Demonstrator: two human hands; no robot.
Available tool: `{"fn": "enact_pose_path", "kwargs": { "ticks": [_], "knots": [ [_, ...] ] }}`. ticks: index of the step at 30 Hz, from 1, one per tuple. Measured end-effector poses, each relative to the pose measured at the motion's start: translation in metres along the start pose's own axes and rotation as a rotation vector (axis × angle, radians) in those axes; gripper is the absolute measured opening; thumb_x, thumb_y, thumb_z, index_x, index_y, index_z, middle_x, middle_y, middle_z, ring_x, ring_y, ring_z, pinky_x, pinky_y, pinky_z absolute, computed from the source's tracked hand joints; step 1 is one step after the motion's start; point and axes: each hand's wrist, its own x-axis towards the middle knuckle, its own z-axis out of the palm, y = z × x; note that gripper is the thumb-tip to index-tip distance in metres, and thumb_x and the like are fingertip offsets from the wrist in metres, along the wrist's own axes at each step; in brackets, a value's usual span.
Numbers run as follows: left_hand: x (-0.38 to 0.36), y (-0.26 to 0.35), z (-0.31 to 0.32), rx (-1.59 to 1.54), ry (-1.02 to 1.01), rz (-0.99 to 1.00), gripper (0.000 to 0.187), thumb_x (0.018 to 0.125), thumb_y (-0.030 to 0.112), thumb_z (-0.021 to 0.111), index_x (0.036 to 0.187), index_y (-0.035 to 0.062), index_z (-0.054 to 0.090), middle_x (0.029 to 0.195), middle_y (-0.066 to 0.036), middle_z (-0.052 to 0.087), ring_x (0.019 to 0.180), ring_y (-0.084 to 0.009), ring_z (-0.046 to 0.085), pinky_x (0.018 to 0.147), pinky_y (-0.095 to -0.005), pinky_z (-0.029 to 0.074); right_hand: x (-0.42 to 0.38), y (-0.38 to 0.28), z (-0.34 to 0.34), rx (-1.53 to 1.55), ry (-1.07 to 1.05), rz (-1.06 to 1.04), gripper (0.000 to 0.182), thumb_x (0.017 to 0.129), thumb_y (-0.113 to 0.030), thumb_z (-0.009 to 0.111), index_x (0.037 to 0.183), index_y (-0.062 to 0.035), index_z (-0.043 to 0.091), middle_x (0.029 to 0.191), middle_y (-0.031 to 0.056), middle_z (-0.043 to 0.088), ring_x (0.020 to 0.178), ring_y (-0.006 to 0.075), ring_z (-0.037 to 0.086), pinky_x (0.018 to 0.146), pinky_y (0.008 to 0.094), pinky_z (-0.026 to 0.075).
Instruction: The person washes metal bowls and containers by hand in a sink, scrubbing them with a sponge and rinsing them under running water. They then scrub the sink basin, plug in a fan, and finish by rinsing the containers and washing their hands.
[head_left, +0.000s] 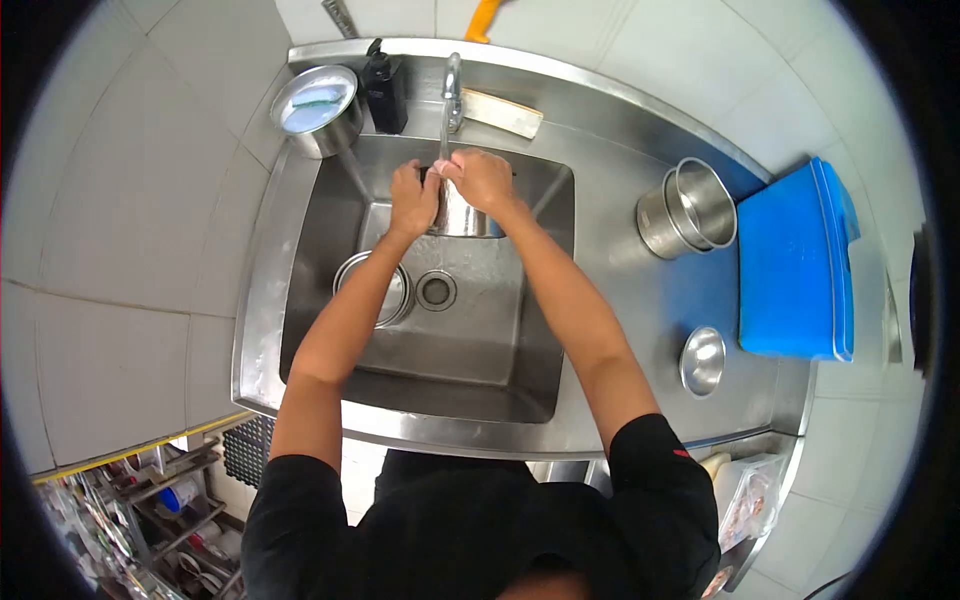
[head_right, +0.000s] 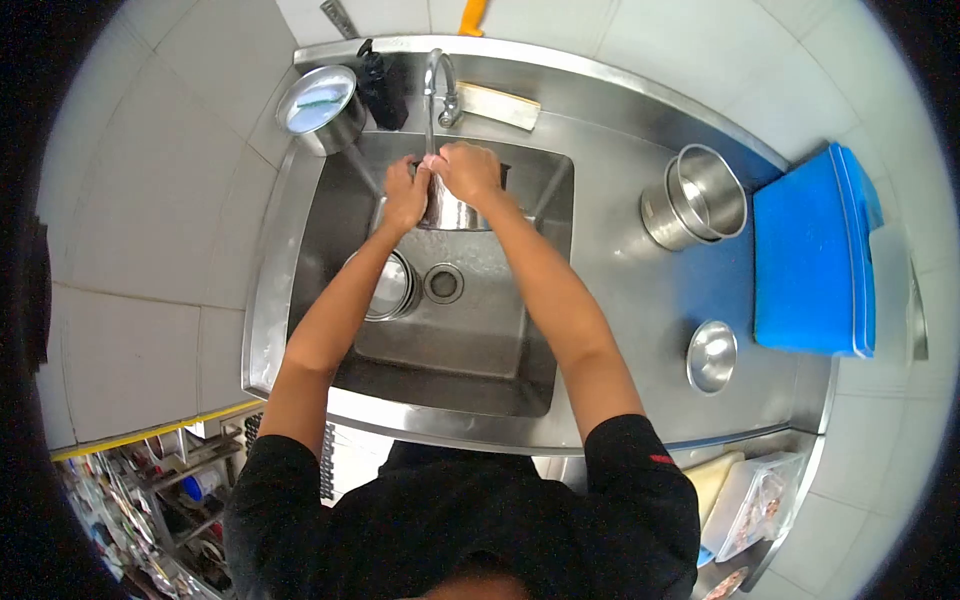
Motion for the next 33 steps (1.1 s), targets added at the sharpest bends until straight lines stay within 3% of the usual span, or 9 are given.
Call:
{"fn": "enact_pose_path", "kwargs": {
  "ticks": [2, 5, 9, 14, 17, 18, 24, 27, 33],
  "knots": [
    [-0.004, -0.006, 0.001, 0.064, 0.238, -0.095, 0.058, 0.089, 0.047, 0.037, 0.101, -0.0074, 0.053, 0.097, -0.024, 0.058, 0.096, -0.0385, 0.053, 0.086, -0.0420, 0.038, 0.011, -0.005, 0.013, -0.037, 0.027, -0.059, 0.042, 0.082, -0.045, 0.053, 0.072, -0.0065, 0.064, 0.077, 0.0174, 0.062, 0.076, 0.0359, 0.060, 0.069, 0.0450, 0.045],
    [-0.002, -0.020, -0.036, -0.677, -0.525, -0.723, 0.080, 0.084, 0.065, 0.036, 0.122, -0.0049, 0.045, 0.113, -0.021, 0.056, 0.109, -0.0267, 0.052, 0.094, -0.0368, 0.037, 0.019, -0.015, 0.016, 0.101, -0.058, 0.210, 0.045, 0.079, -0.050, 0.054, 0.078, -0.0065, 0.066, 0.083, 0.0200, 0.063, 0.077, 0.0375, 0.060, 0.067, 0.0415, 0.046],
    [-0.030, -0.065, -0.046, -1.694, -0.467, -1.124, 0.068, 0.085, 0.061, 0.037, 0.121, 0.0040, 0.048, 0.121, -0.014, 0.053, 0.113, -0.0273, 0.047, 0.098, -0.0430, 0.032, 0.018, 0.007, 0.042, 0.293, 0.082, 0.386, 0.045, 0.082, -0.044, 0.054, 0.074, -0.0007, 0.064, 0.075, 0.0192, 0.064, 0.071, 0.0327, 0.061, 0.066, 0.0391, 0.045],
    [-0.070, -0.036, -0.009, -1.720, 0.104, -1.152, 0.074, 0.084, 0.066, 0.031, 0.129, 0.0079, 0.041, 0.131, -0.011, 0.044, 0.119, -0.0278, 0.043, 0.099, -0.0445, 0.032, -0.009, 0.046, 0.120, 1.253, 0.122, 0.753, 0.034, 0.086, -0.030, 0.057, 0.087, 0.0040, 0.056, 0.078, 0.0017, 0.058, 0.066, 0.0139, 0.051, 0.062, 0.0299, 0.043],
    [-0.077, -0.039, 0.018, -1.517, -0.197, -1.207, 0.093, 0.076, 0.073, 0.040, 0.140, 0.0085, 0.017, 0.137, -0.016, 0.032, 0.121, -0.0305, 0.039, 0.100, -0.0450, 0.031, -0.029, 0.036, 0.154, 0.878, 0.257, 0.413, 0.030, 0.084, -0.026, 0.057, 0.093, 0.0022, 0.054, 0.076, 0.0073, 0.058, 0.064, 0.0178, 0.052, 0.061, 0.0330, 0.044],
    [-0.065, -0.014, 0.000, -1.239, -0.347, -1.271, 0.104, 0.072, 0.073, 0.048, 0.141, 0.0063, 0.009, 0.138, -0.020, 0.030, 0.123, -0.0290, 0.037, 0.095, -0.0456, 0.036, -0.038, -0.005, 0.106, 0.484, 0.063, 0.606, 0.022, 0.081, -0.017, 0.059, 0.092, 0.0005, 0.054, 0.077, 0.0150, 0.059, 0.065, 0.0209, 0.053, 0.063, 0.0345, 0.044],
    [-0.009, -0.005, -0.029, -0.470, -0.699, -0.665, 0.083, 0.080, 0.043, 0.058, 0.141, 0.0063, 0.016, 0.124, -0.024, 0.047, 0.110, -0.0338, 0.051, 0.085, -0.0414, 0.045, -0.070, 0.004, 0.123, 0.138, -0.163, 0.218, 0.015, 0.081, -0.012, 0.056, 0.092, -0.0009, 0.054, 0.085, 0.0208, 0.060, 0.079, 0.0251, 0.062, 0.070, 0.0386, 0.046],
    [0.007, -0.013, -0.029, -0.069, -0.558, -0.120, 0.046, 0.075, 0.007, 0.046, 0.120, 0.0091, 0.052, 0.098, -0.028, 0.058, 0.094, -0.0408, 0.056, 0.083, -0.0440, 0.045, -0.059, 0.008, 0.129, 0.780, -0.222, 0.098, 0.024, 0.083, -0.011, 0.050, 0.106, -0.0021, 0.055, 0.093, 0.0216, 0.062, 0.088, 0.0315, 0.060, 0.075, 0.0368, 0.047],
    [0.042, 0.038, -0.044, 0.133, -0.641, 0.387, 0.029, 0.072, 0.003, 0.050, 0.098, 0.0034, 0.061, 0.097, -0.023, 0.059, 0.094, -0.0384, 0.057, 0.084, -0.0436, 0.045, -0.052, 0.008, 0.132, 0.394, -0.306, 0.189, 0.021, 0.078, -0.010, 0.052, 0.096, -0.0039, 0.061, 0.099, 0.0182, 0.060, 0.097, 0.0317, 0.056, 0.087, 0.0393, 0.041]
  ]
}}
